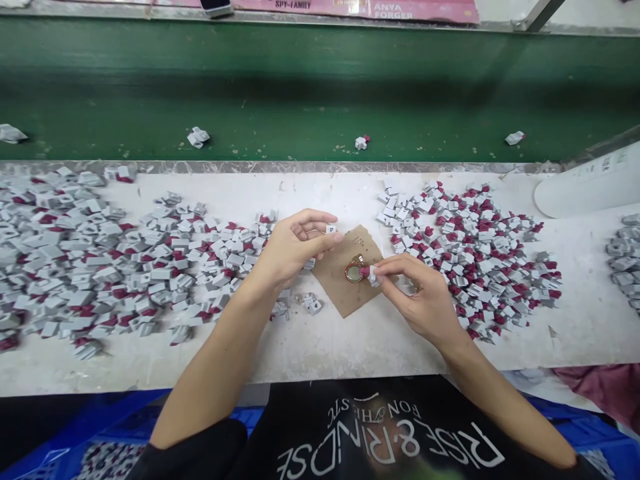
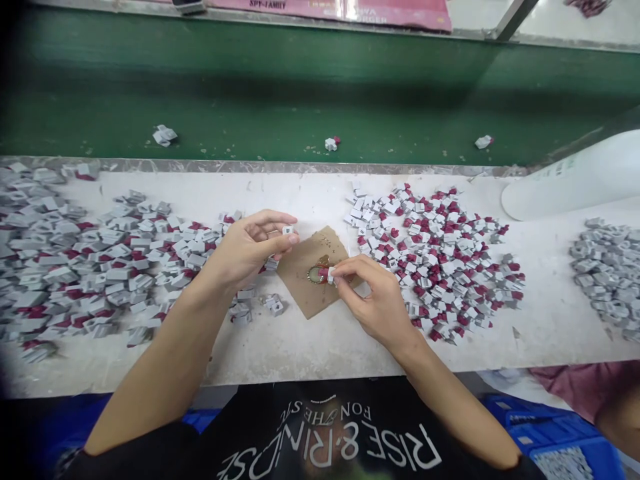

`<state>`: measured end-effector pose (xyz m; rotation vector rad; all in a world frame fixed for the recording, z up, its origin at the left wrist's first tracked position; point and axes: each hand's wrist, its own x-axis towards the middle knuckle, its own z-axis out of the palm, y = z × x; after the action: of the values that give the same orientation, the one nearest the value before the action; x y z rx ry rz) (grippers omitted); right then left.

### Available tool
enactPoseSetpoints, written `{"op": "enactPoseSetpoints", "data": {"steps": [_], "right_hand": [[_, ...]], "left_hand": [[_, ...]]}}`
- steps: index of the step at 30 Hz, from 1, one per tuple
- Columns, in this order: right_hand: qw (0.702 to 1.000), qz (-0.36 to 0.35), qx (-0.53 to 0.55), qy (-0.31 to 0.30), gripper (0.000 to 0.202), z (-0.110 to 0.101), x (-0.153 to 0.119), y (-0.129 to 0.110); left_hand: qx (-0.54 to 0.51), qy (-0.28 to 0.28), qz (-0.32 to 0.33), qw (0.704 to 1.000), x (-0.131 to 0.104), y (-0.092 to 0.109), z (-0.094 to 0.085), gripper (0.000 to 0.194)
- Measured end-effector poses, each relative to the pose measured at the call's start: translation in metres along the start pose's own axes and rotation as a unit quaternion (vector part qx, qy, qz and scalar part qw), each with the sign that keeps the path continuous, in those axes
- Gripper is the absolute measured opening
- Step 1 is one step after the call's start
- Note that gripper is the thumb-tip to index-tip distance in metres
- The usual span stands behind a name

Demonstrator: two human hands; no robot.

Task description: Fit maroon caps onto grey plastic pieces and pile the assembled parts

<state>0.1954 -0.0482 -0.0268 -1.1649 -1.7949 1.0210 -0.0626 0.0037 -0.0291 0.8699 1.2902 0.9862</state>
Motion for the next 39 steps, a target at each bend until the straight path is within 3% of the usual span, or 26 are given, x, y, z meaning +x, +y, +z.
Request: {"op": "enactPoseSetpoints", "data": {"steps": [3, 8, 12, 15, 18, 23, 34, 39], "right_hand": [[1.0, 0.001, -0.008, -0.017, 0.02, 0.0, 0.001, 0.001], [0.999, 0.014, 0.002, -0.029, 0.019, 0.002, 0.001, 0.0], [0.997, 0.041, 0.058, 0.021, 0.015, -0.001, 0.011, -0.004], [0.988, 0.078, 0.119, 0.062, 0.006, -0.003, 0.027, -0.008], [0.974, 0.106, 0.177, 0.091, 0.005, -0.002, 0.043, -0.011], [0.963, 0.115, 0.215, 0.111, 0.01, 0.003, 0.057, -0.011], [0.962, 0.106, 0.225, 0.116, 0.01, -0.002, 0.056, -0.012], [0.968, 0.103, 0.204, 0.108, 0.006, -0.003, 0.057, -0.019]], "left_hand": [[0.019, -0.022, -0.028, 0.999, -0.001, 0.002, 0.0, 0.033], [0.019, -0.031, -0.076, 0.996, -0.003, 0.006, -0.002, 0.026], [0.017, -0.022, -0.045, 0.999, -0.006, 0.012, -0.006, 0.019], [-0.013, -0.027, -0.037, 0.999, -0.007, 0.017, -0.006, 0.026], [-0.025, -0.027, -0.002, 0.999, -0.008, 0.021, 0.001, 0.034], [-0.019, -0.03, 0.068, 0.997, -0.012, 0.028, 0.016, 0.027], [-0.06, -0.095, 0.048, 0.993, -0.013, 0.024, 0.027, 0.031], [-0.06, -0.097, 0.042, 0.993, -0.016, 0.026, 0.029, 0.029]]}}
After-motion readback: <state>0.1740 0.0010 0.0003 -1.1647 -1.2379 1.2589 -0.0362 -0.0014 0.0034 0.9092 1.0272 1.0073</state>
